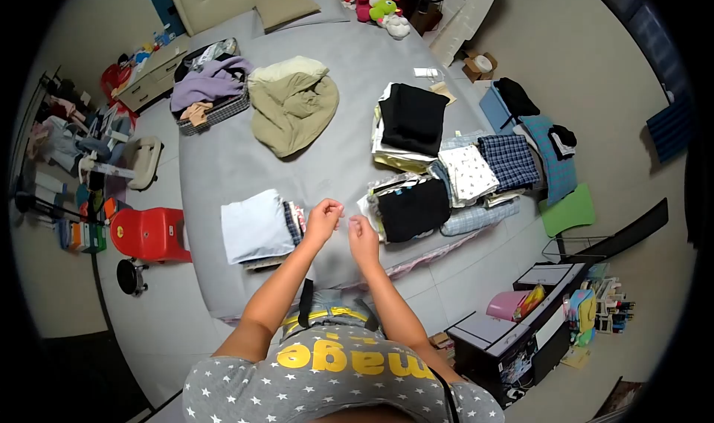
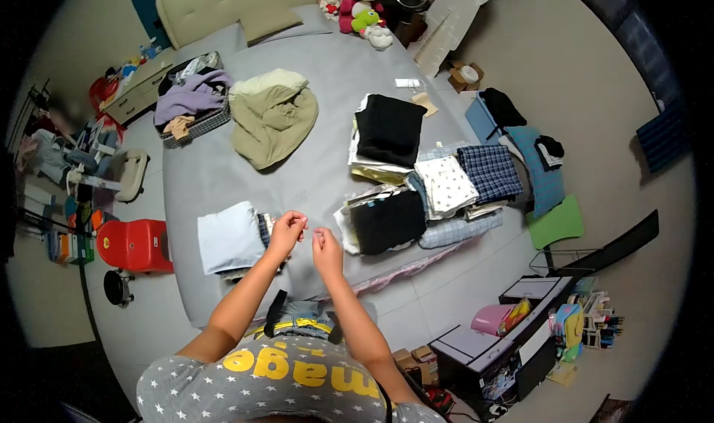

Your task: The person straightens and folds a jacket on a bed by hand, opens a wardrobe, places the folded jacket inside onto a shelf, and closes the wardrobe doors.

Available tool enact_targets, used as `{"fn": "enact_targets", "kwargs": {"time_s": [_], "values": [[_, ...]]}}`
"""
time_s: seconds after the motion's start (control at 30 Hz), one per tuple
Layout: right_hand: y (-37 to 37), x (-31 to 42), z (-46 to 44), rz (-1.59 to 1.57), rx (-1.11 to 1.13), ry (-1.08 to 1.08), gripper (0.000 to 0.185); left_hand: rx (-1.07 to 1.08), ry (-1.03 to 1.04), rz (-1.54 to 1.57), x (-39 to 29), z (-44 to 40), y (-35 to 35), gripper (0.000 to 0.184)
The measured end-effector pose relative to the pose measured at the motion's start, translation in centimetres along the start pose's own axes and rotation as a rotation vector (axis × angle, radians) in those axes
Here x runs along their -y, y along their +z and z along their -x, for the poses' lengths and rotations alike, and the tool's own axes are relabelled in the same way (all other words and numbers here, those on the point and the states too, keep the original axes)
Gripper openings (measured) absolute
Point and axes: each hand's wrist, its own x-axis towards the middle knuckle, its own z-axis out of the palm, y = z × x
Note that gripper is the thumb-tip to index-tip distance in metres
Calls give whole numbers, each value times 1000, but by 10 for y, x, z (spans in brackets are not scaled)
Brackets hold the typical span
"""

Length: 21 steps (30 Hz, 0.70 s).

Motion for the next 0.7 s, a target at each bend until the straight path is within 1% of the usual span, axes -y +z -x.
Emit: {"fn": "enact_targets", "kwargs": {"time_s": [0.03, 0.07, 0.13, 0.17, 0.2, 0.23, 0.3, 0.33, 0.37, 0.4, 0.43, 0.47, 0.5, 0.53, 0.6, 0.63, 0.7], "values": [[5, 9, 16, 9, 85, 52, 18, 4, -60, -20, -3, 13, -13, 13], [9, 17, 31, -17, 54, 57, 14, -19, -12, -106, -6, 25, -23, 17], [15, 22, 55, 11, 67, 53, 14, -34, 7, -126, 5, 40, -48, 19], [15, 22, 65, 43, 73, 48, 16, -41, 29, -145, 16, 46, -59, 23], [16, 24, 77, 41, 98, 88, 23, -116, 129, -111, 19, 52, -66, 31], [16, 24, 90, 46, 103, 76, 23, -124, 136, -102, 23, 63, -75, 31], [12, 28, 112, 112, 78, 25, 28, -137, 68, -102, 19, 88, -88, 37], [11, 29, 123, 116, 82, 9, 28, -169, 101, -125, 23, 102, -94, 40], [11, 30, 135, 143, 80, 50, 28, -183, 105, -115, 29, 111, -103, 40], [10, 31, 149, 171, 87, 89, 29, -225, 128, -269, 37, 123, -115, 38], [12, 28, 164, 175, 114, 71, 29, -275, 144, -424, 41, 136, -125, 37], [19, 24, 176, 188, 122, 102, 30, -330, 176, -492, 45, 151, -136, 37], [30, 25, 185, 190, 127, 135, 30, -367, 175, -496, 49, 164, -145, 37], [42, 29, 200, 135, 88, 96, 32, -365, 186, -495, 55, 184, -157, 37], [67, 36, 222, 114, 152, 108, 31, -313, 196, -544, 62, 218, -186, 39], [75, 38, 238, 129, 192, 114, 31, -297, 186, -501, 65, 234, -200, 39], [94, 44, 259, 115, 244, 91, 30, -337, 91, -433, 71, 259, -229, 40]]}}
